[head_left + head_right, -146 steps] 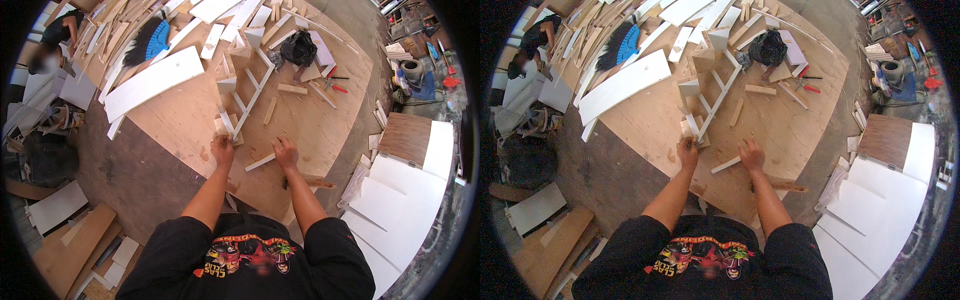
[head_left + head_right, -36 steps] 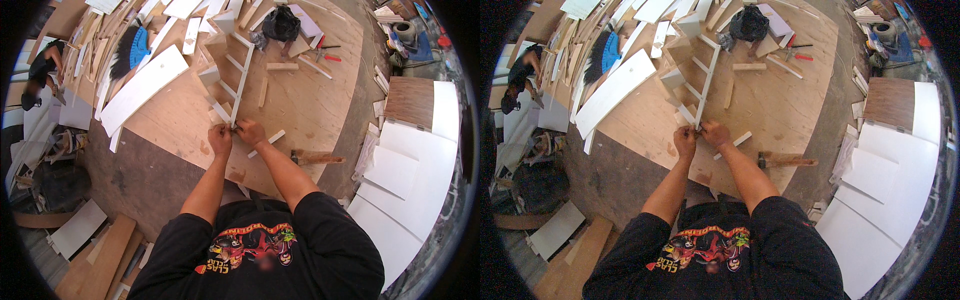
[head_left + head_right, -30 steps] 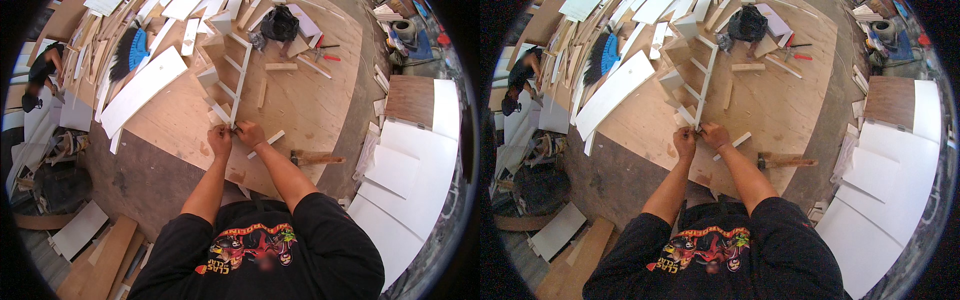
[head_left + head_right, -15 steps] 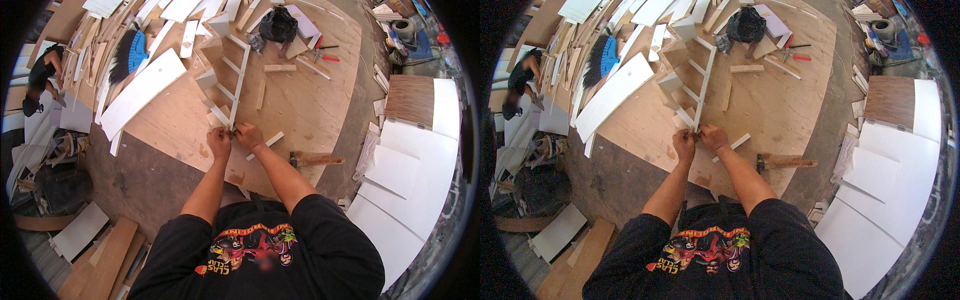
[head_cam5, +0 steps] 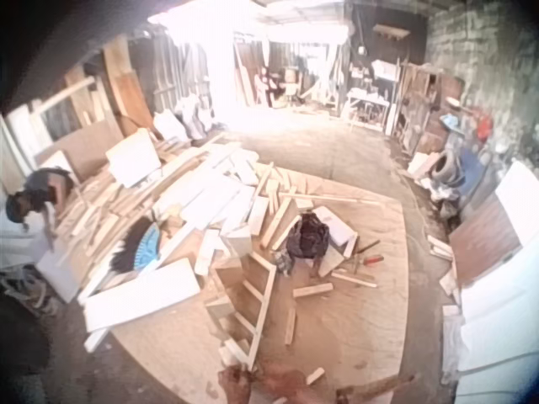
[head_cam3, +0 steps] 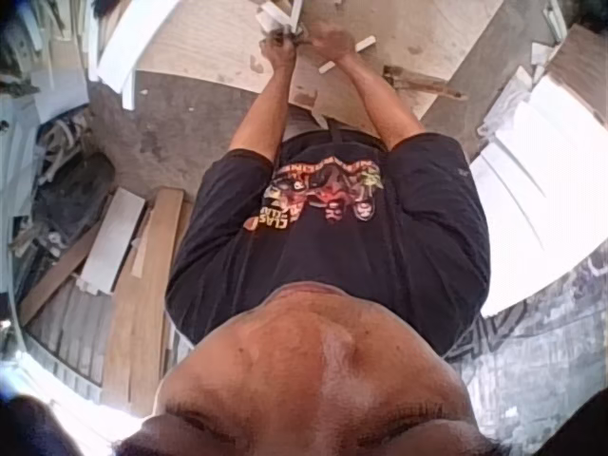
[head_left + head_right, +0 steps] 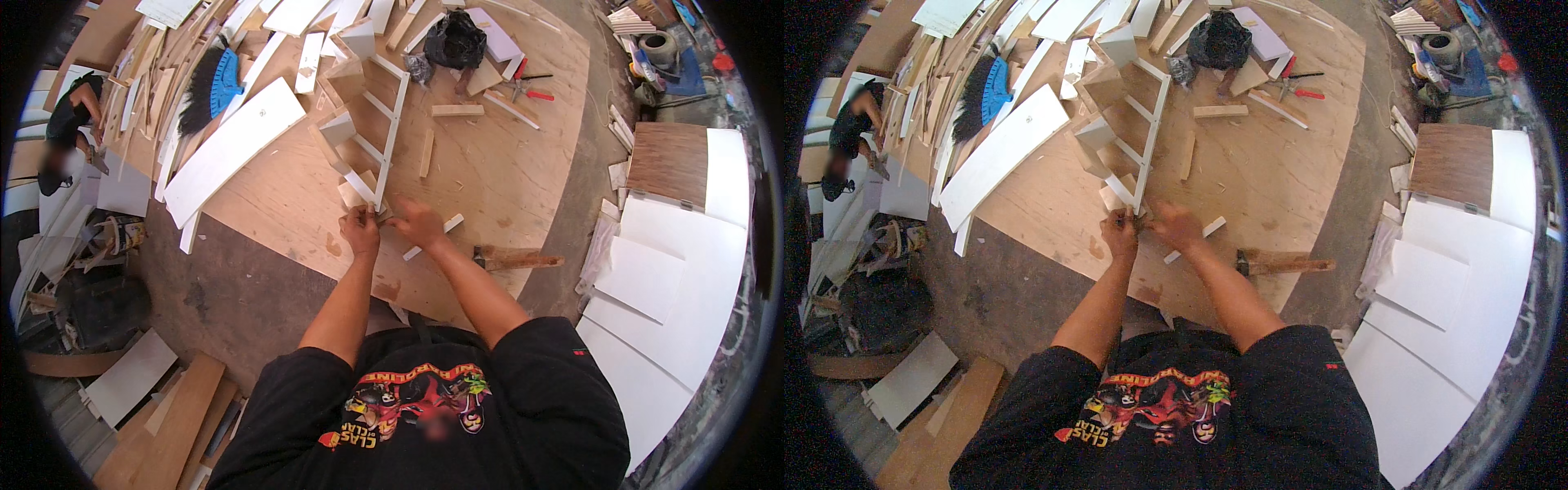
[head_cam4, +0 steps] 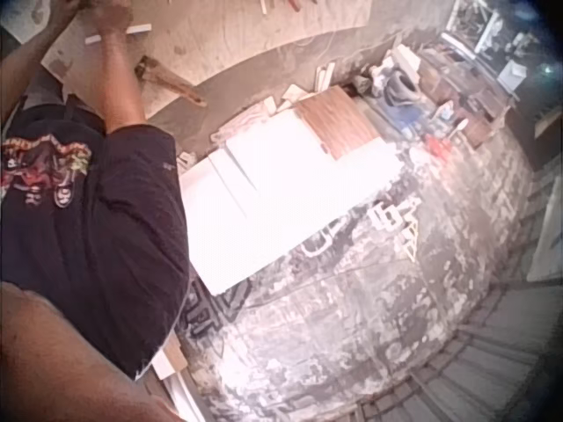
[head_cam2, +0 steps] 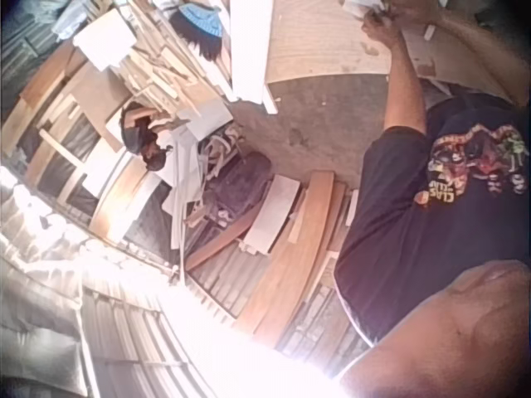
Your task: The person assembles a miniature wooden staircase by aligning small wooden steps with a side railing and securing them using a hammer. The person then picks up the assembled structure to check the alignment and shows it to the camera from multiple angles.
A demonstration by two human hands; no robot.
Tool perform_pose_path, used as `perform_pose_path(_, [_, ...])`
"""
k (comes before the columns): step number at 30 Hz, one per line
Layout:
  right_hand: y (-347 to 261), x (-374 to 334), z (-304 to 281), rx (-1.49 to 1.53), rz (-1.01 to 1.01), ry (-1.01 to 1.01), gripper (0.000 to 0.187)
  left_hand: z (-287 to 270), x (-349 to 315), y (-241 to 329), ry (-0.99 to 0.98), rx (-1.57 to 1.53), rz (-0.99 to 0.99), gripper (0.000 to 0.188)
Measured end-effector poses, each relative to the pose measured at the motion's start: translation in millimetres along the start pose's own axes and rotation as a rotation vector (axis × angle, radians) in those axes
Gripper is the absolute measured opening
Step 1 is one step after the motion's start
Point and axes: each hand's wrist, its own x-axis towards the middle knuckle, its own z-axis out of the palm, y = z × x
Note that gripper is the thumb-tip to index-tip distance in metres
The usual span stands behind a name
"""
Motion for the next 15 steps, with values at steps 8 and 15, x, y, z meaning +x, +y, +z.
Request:
perform_pose_path(8, [94,-134,-182,-0.422,0.104,-0.091,0.035,3,1,1,-0.006,0.068,0.033,0.020])
perform_pose_path(15, [107,-167,-185,-0.588,0.188,-0.360,0.046,7,-1,0,0.021,0.093,0.040,0.021])
